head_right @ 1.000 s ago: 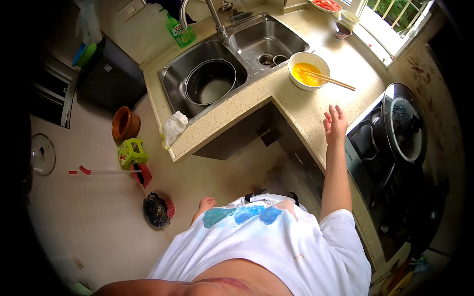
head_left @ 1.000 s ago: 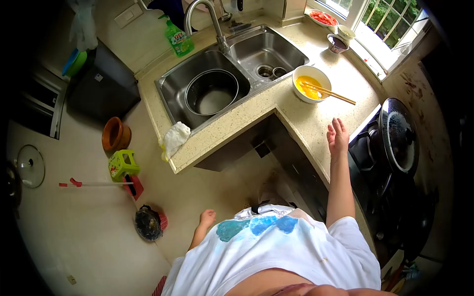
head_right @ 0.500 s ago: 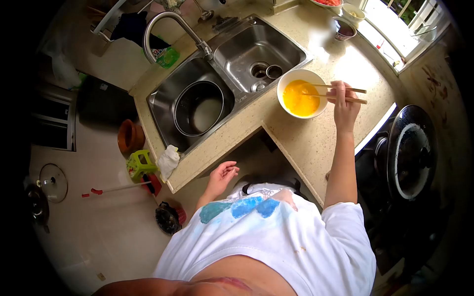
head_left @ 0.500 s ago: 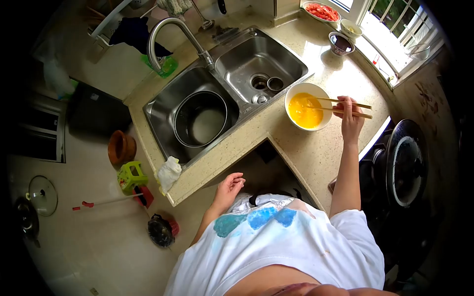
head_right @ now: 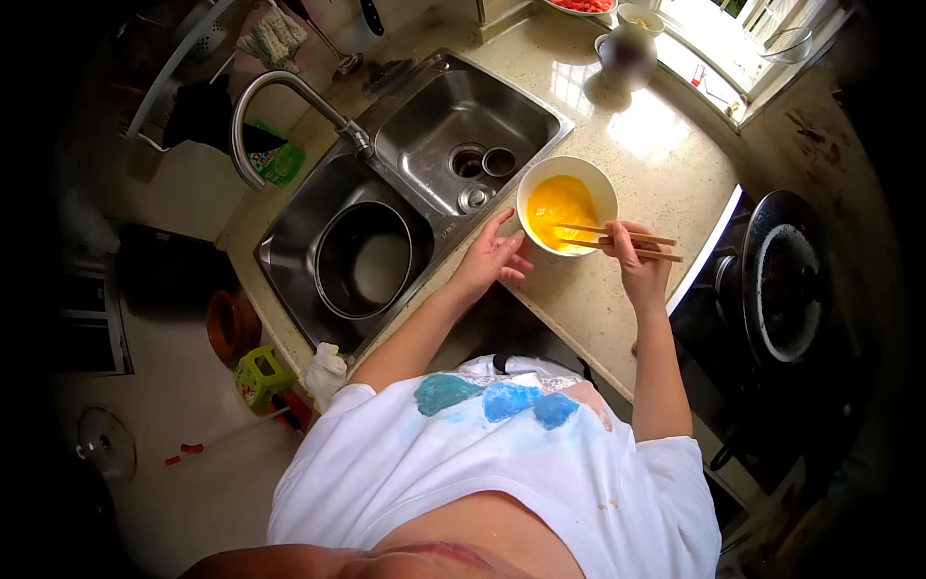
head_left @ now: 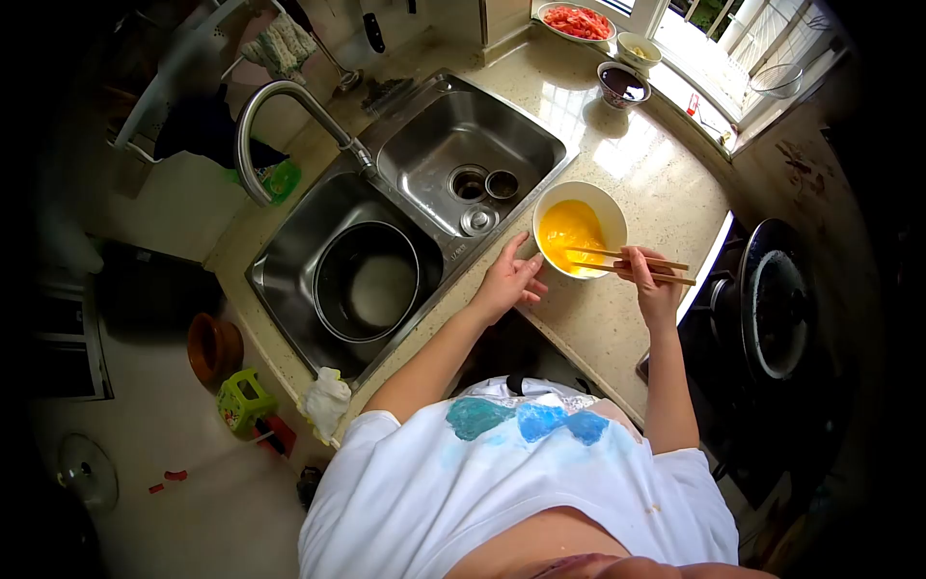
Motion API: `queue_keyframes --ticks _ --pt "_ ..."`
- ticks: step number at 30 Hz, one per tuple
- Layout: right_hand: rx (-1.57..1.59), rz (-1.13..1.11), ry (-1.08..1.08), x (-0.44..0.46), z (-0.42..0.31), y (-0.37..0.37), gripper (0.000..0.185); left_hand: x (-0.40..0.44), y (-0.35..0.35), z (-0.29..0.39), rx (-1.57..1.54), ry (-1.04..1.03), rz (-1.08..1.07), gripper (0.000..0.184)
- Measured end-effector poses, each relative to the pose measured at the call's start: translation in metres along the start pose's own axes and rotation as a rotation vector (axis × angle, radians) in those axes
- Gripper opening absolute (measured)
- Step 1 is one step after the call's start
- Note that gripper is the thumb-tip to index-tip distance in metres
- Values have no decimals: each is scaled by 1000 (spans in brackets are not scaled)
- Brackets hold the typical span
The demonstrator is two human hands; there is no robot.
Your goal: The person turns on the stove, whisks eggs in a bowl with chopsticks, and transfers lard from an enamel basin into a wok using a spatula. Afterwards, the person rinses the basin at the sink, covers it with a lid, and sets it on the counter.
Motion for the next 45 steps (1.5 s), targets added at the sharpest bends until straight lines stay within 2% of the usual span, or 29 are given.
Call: queue_keyframes --ticks 1,3,5,7,9,10,13,15,17,19,20,21,23,25,28,30,35,38,41,45 --pt "16 91 -12 4 -2 10 17 7 -7 4 -13 35 -26 55" --pt "-162 224 128 5 -5 27 17 14 -11 6 -16 70 -59 59" --pt "3 81 -65 -9 16 3 17 22 -13 0 -59 136 -99 63" --pt "70 71 -91 -9 15 0 17 25 -14 -1 -55 131 -108 64" --pt "33 312 -3 -2 10 29 17 24 -12 -1 -46 128 -108 65" --pt "-110 250 65 -3 13 28 17 22 -12 1 -48 123 -108 65" --pt "8 27 -39 -12 13 -5 18 22 -14 6 -26 127 -121 65" --pt "68 155 -80 -4 8 11 18 19 -11 3 -15 144 -114 65" --pt "-118 206 55 -4 18 21 17 20 -12 5 -4 125 -128 66" --pt "37 53 -40 -12 18 -7 18 22 -13 8 -6 118 -139 67" --pt "-2 -40 -1 -8 4 -14 18 22 -13 6 3 122 -132 67" --pt "-3 -37 4 -5 6 -10 18 21 -12 4 13 129 -125 67" --pt "-21 242 11 -4 17 21 18 20 -11 5 16 131 -120 67" --pt "58 109 -71 -14 26 -1 18 20 -12 5 12 139 -117 67" --pt "85 58 -71 -14 22 -5 18 20 -14 5 25 130 -115 67" --pt "51 375 -36 -18 38 20 19 22 -13 4 24 129 -108 65" --pt "229 351 -345 -44 66 -8 21 21 -16 7 65 70 -125 62" --pt "320 414 -350 -51 59 -17 27 23 -15 5 48 89 -125 63" --pt "172 505 -297 -65 47 -9 32 27 -13 2 47 77 -122 63" --pt "192 346 -460 -107 69 -13 23 25 -13 5 35 32 -145 63"
Point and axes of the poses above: each hand's wrist, its own x-axis towards the middle knuckle, its own y-axis out of the back of the hand, z = x × y, the point moved 8 cm from there along x, towards the middle knuckle, and after that the axes turned 13 degrees about y, right-handed, at the moved point
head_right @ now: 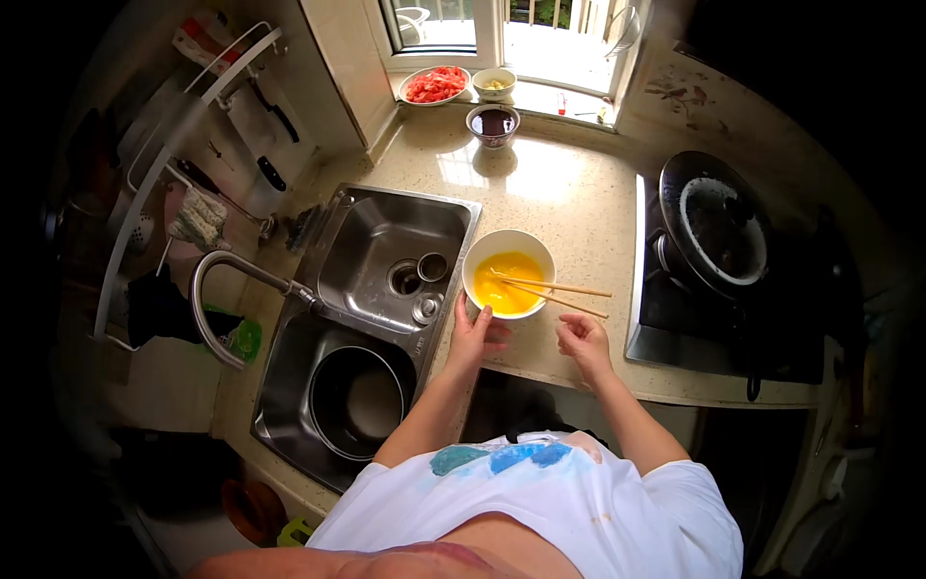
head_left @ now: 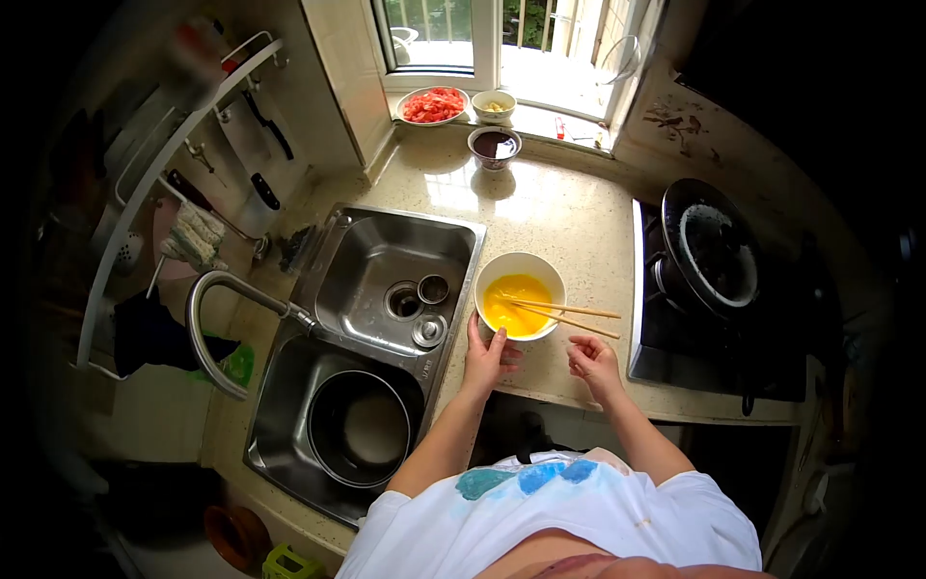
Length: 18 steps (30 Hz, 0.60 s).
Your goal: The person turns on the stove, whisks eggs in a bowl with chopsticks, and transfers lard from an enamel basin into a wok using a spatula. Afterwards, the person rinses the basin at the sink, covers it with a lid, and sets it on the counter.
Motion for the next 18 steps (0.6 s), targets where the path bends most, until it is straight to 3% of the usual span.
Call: queue_keyframes --ticks 5,8,13,16,18 --pt "-199 -201 22 -60 15 5 16 -10 -5 -7 -87 -3 -40 55" --pt "-504 -365 218 -97 -6 6 14 -27 -1 -23 -149 -4 -68 46" --pt "-504 -426 77 -153 6 54 23 -77 -28 -50 -32 138 -245 24" --pt "-504 -479 -8 -200 90 105 33 -104 -64 -89 63 287 -366 24" --pt "-197 -481 -123 -236 144 134 35 -112 -87 -137 182 421 -416 28"
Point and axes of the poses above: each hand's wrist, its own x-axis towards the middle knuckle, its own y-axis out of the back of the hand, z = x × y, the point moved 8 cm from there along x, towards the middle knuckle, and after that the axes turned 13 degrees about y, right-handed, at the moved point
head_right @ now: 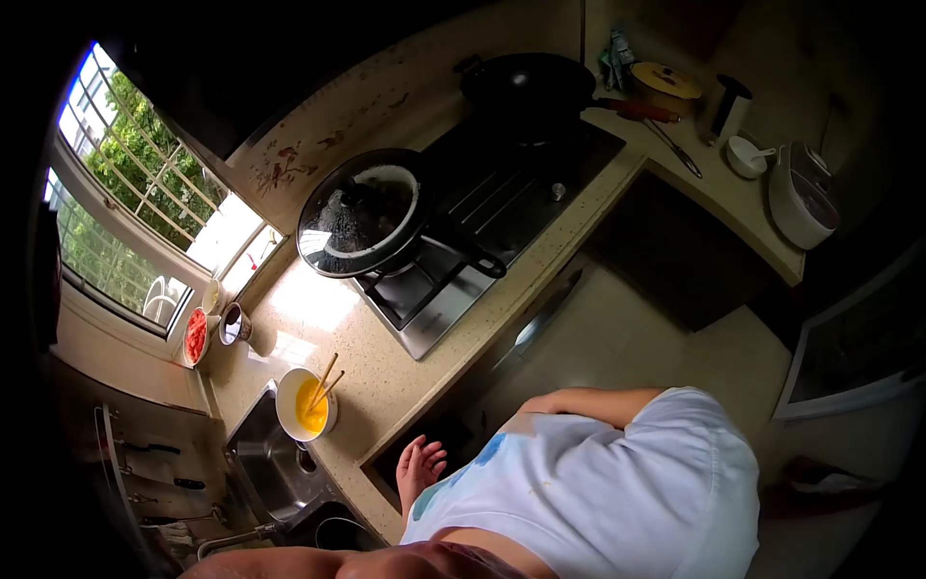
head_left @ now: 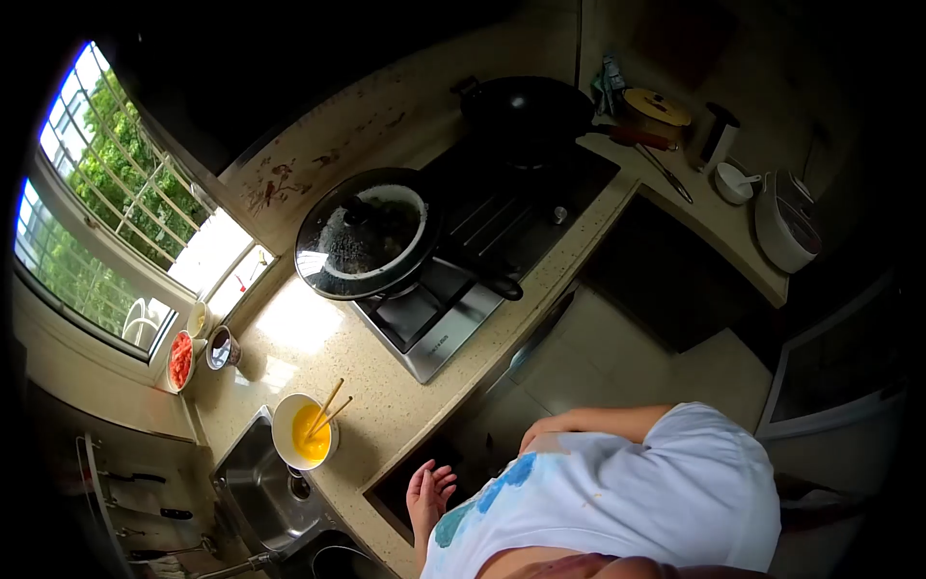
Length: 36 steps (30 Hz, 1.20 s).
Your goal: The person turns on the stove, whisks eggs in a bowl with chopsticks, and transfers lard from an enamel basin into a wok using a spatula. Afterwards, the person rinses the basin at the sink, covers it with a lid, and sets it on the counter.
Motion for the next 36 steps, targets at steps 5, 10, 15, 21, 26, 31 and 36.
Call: queue_keyframes --ticks 5,10,15,21,26,31,36 --pt "113 175 46 -104 -9 42 26 45 -74 -114 531 241 33 39" --pt "89 512 -317 -227 26 92 26 67 -156 -154 693 322 61 39" --pt "445 1146 -66 -357 59 145 26 127 -185 -156 827 222 -54 37" --pt "355 1669 0 -483 35 197 20 164 -266 -153 1203 76 -229 27" --pt "454 1829 130 -506 5 241 24 213 -300 -176 953 309 -331 30" --pt "260 1785 81 -525 -28 309 20 247 -371 -140 1130 109 -353 31" --pt "127 1811 91 -546 -73 396 19 282 -385 -129 1272 48 -273 29"
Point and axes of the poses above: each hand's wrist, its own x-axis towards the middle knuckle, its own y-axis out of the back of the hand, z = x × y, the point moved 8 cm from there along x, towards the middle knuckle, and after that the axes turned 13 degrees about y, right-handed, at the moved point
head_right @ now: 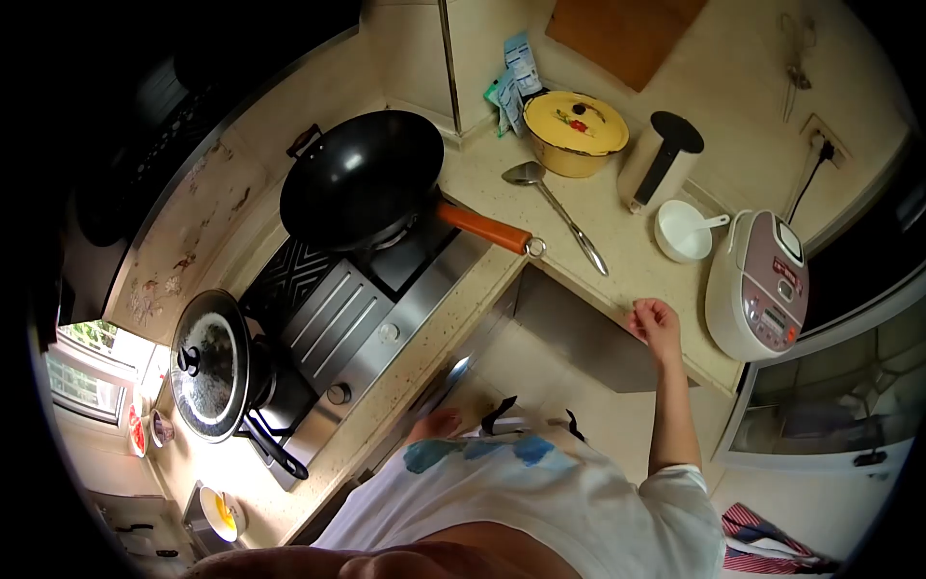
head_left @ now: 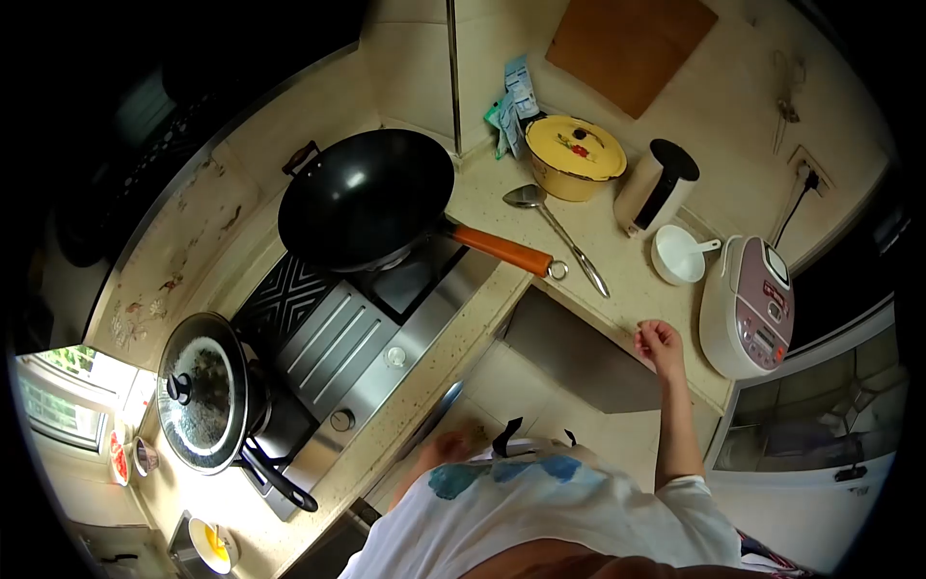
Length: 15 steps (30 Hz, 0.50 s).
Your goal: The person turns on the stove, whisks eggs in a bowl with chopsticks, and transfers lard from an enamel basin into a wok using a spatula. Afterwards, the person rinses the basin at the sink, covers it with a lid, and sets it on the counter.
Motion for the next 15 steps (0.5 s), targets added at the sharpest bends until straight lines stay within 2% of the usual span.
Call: queue_keyframes --ticks 1,5,8,12,13,14,15 --pt "-11 -20 55 19 -11 -5 20 1 4 -5 -112 38 36 29" --pt "-47 -126 124 93 -43 -40 21 4 2 -32 -207 129 38 31" --pt "-98 -222 244 152 -78 -70 23 -6 3 -30 -413 246 -16 35" --pt "-208 -205 404 248 -103 -95 19 -14 0 -62 -512 366 148 36" --pt "-230 -169 511 277 -105 -98 18 -18 -2 -73 -529 398 206 36" --pt "-380 -178 607 309 -105 -101 19 -26 -6 -84 -552 431 264 36" --pt "-417 -73 787 339 -103 -100 17 -35 -12 -97 -583 467 323 36"
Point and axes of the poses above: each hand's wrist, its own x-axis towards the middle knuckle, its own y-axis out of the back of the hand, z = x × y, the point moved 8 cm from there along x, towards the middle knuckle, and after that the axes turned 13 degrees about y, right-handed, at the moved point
